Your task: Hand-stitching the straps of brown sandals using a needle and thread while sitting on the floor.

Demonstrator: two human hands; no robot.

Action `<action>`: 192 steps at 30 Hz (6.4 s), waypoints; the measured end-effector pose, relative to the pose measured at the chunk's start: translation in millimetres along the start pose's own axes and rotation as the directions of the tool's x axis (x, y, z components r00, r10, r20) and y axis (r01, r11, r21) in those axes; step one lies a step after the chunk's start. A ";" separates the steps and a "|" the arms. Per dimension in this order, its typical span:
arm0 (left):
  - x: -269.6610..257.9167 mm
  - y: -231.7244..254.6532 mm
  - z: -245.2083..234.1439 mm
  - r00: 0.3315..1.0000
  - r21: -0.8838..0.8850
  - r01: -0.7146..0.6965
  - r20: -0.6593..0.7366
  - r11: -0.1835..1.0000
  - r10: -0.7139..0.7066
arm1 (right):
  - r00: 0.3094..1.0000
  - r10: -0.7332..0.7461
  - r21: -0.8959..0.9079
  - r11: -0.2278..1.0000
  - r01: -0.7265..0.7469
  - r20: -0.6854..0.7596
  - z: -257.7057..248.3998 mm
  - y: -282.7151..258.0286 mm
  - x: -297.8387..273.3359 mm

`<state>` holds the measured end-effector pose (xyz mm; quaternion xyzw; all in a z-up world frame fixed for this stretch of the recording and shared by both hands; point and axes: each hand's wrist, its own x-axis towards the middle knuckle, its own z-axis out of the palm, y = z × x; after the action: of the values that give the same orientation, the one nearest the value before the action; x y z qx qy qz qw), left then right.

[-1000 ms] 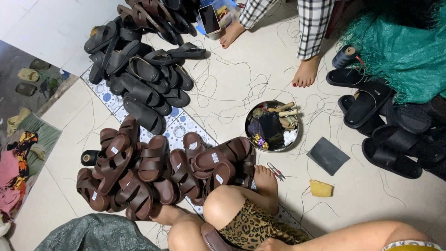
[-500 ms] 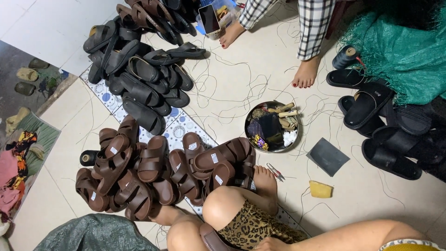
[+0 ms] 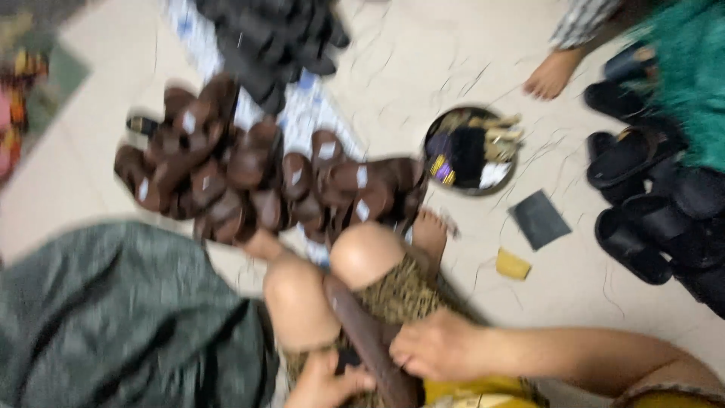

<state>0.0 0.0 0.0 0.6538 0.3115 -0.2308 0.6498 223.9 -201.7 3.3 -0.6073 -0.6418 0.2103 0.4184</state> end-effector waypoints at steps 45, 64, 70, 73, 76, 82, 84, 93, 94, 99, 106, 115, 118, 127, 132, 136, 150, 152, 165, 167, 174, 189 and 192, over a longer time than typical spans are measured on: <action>-65.4 34.3 16.2 0.917 0.026 -0.215 -0.338 0.976 0.211 | 0.748 0.593 -0.111 0.757 -0.644 -0.298 -81.2 10.5 -39.0; -55.3 23.8 63.0 0.818 0.013 -0.559 -0.155 0.829 0.553 | 0.760 0.539 0.794 0.248 -0.555 0.363 -5.5 -34.4 32.3; -71.1 -20.7 39.4 0.840 -0.675 -0.330 0.109 0.660 0.532 | 0.382 0.917 0.164 0.362 -0.918 0.113 -67.2 -6.8 36.5; -85.3 -21.6 -6.6 0.810 -0.567 -0.100 -0.524 0.818 -0.264 | 0.601 0.796 -0.133 0.589 -0.797 -0.077 -104.7 -17.2 31.2; -76.6 -8.5 -8.2 0.516 -0.073 -0.332 -0.849 0.941 0.116 | 0.082 0.918 0.252 -0.020 -0.968 0.388 -92.1 -64.5 60.1; -42.6 44.7 21.0 0.769 0.161 -0.553 -0.279 0.818 0.575 | 0.660 0.382 -0.341 0.919 -0.198 0.647 -39.3 -40.1 -5.8; -42.2 48.3 18.3 0.807 0.192 -0.523 -0.201 0.830 0.555 | 0.656 0.372 -0.353 0.920 -0.169 0.657 -40.5 -41.0 -0.2; -30.1 33.1 26.8 0.808 0.394 -0.490 -0.130 0.778 0.575 | 0.630 0.415 -0.450 0.886 -0.114 0.656 -45.9 -59.1 19.7; -28.7 26.6 30.6 0.787 0.457 -0.478 -0.157 0.750 0.597 | 0.629 0.427 -0.516 0.855 -0.047 0.650 -45.1 -64.1 22.0; -22.0 17.7 36.7 0.761 0.466 -0.478 -0.204 0.745 0.616 | 0.443 0.448 -0.463 0.883 -0.081 0.777 -18.4 -60.1 57.0; -47.9 27.8 30.8 0.776 0.287 -0.381 -0.418 0.879 0.473 | 0.271 0.656 -0.529 0.740 -0.416 0.705 -33.9 -56.3 74.7; -45.0 55.9 45.8 0.923 0.079 -0.256 -0.277 0.963 0.268 | 0.730 0.427 -0.589 0.807 -0.040 0.534 -24.7 -54.2 33.1; -47.3 60.2 48.7 0.778 0.188 -0.490 -0.347 0.851 0.524 | 0.772 0.013 -0.502 0.767 0.400 0.635 -88.0 -30.4 -0.4; -49.9 48.0 27.8 0.783 -0.151 -0.474 -0.522 0.867 0.338 | 0.834 0.324 0.677 0.487 -0.551 0.446 -54.5 -41.1 43.7; -58.9 37.0 17.3 0.797 -0.107 -0.397 -0.533 0.912 0.284 | 0.763 0.140 0.464 0.721 -0.516 0.631 -65.3 -46.1 46.4; -57.2 38.0 19.9 0.865 -0.197 -0.375 -0.425 0.906 0.266 | 0.729 0.400 -0.618 0.785 0.041 0.555 -53.1 -55.0 13.2; -89.9 4.6 -45.6 0.460 0.526 0.131 -0.783 0.841 0.418 | 0.765 0.428 -0.364 0.696 -0.619 -0.482 -144.4 104.6 -98.8; -81.9 39.2 -12.9 0.472 0.524 -0.119 -0.717 0.843 0.513 | 0.817 0.406 -0.407 0.720 -0.562 -0.410 -112.3 38.3 -42.7; -45.3 46.8 29.6 0.687 0.574 -0.439 -0.281 0.691 0.670 | 0.843 0.389 0.273 0.822 -0.499 0.371 -72.5 -53.8 31.8; -49.5 37.8 31.6 0.663 0.773 -0.263 -0.289 0.577 0.690 | 0.889 0.327 0.549 0.701 -0.455 0.320 -57.3 -52.8 39.2; -70.8 0.9 40.3 0.861 -0.259 -0.443 0.144 0.858 0.488 | 0.675 0.628 0.733 0.234 -0.639 0.388 -30.1 -23.5 30.3; -38.9 62.5 13.4 0.844 0.115 -0.440 -0.286 0.891 0.454 | 0.768 0.343 -0.296 0.932 -0.208 0.540 -50.8 -30.3 8.2; -31.9 55.4 14.9 0.862 0.279 -0.446 -0.120 0.850 0.492 | 0.703 0.362 -0.350 0.921 -0.170 0.611 -46.6 -26.7 5.2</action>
<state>18.4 -16.1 60.9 0.8028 0.1710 -0.0382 0.5699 245.2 -212.4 51.7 -0.6295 -0.6750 0.3828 0.0406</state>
